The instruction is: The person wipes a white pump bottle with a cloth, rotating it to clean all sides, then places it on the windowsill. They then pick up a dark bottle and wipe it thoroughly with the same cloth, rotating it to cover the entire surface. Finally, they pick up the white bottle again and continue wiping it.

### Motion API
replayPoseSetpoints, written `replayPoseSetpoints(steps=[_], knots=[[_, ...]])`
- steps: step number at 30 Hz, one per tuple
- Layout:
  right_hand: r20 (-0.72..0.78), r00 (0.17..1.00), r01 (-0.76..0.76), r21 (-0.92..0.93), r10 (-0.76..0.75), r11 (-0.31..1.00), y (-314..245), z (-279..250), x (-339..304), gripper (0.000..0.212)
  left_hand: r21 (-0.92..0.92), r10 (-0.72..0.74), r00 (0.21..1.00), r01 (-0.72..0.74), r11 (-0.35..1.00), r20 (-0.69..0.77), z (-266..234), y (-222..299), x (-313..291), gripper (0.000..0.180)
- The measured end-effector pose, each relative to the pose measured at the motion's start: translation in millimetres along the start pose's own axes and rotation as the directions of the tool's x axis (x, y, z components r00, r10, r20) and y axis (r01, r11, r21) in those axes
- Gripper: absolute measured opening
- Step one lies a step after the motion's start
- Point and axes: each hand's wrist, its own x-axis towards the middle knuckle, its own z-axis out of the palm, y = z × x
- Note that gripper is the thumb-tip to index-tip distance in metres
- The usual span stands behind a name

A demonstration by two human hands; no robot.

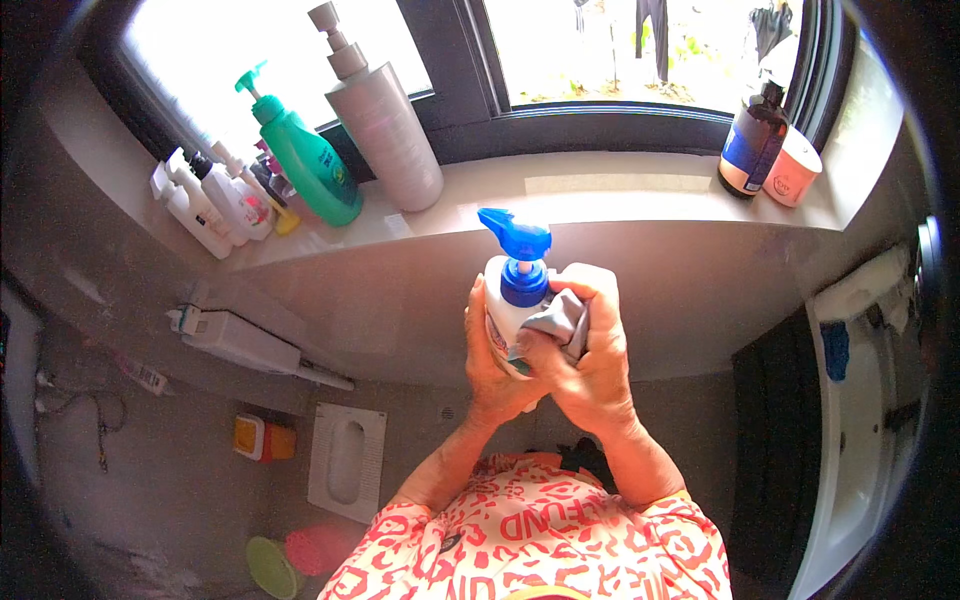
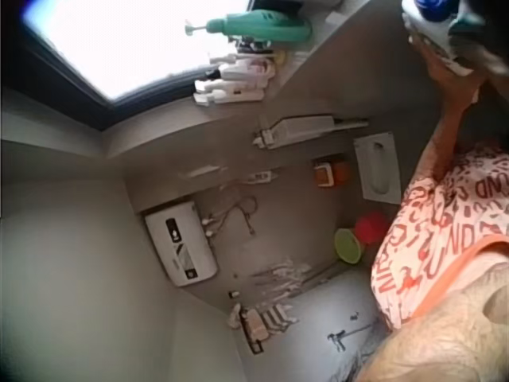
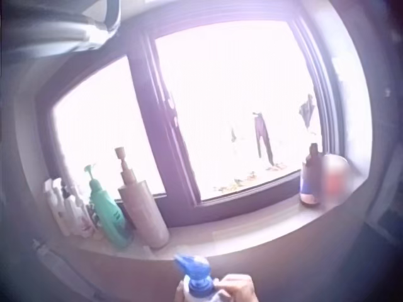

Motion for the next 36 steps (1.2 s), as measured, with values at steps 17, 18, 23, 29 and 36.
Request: replayPoseSetpoints(steps=[17,18,23,29,36], knots=[[0.366,0.921,-0.345,0.614,0.131,0.710,25.9,-22.7,37.7,0.029,-0.364,-0.146,0.883,0.328,0.872,0.446,-25.1,-19.9,-9.6,0.109],[0.475,0.869,-0.419,0.549,0.143,0.723,30.3,-27.8,47.1,0.043,-0.370,-0.164,0.874,0.355,0.859,0.458,-24.9,-16.8,-7.8,0.109],[0.491,0.855,-0.497,0.685,0.167,0.533,44.5,-17.3,53.9,0.020,-0.478,-0.237,0.899,0.402,0.781,0.368,-9.9,-17.5,-19.1,0.105],[0.071,0.997,-0.023,0.199,0.009,0.980,40.6,-9.9,24.8,0.034,-0.697,-0.296,0.942,0.320,0.642,0.160,18.3,-10.1,-8.6,0.101],[0.116,0.940,0.336,-0.185,-0.319,0.923,18.9,-16.5,-18.4,0.054,-0.766,-0.242,0.970,0.178,0.618,0.031,23.6,-26.5,-9.0,0.104]])
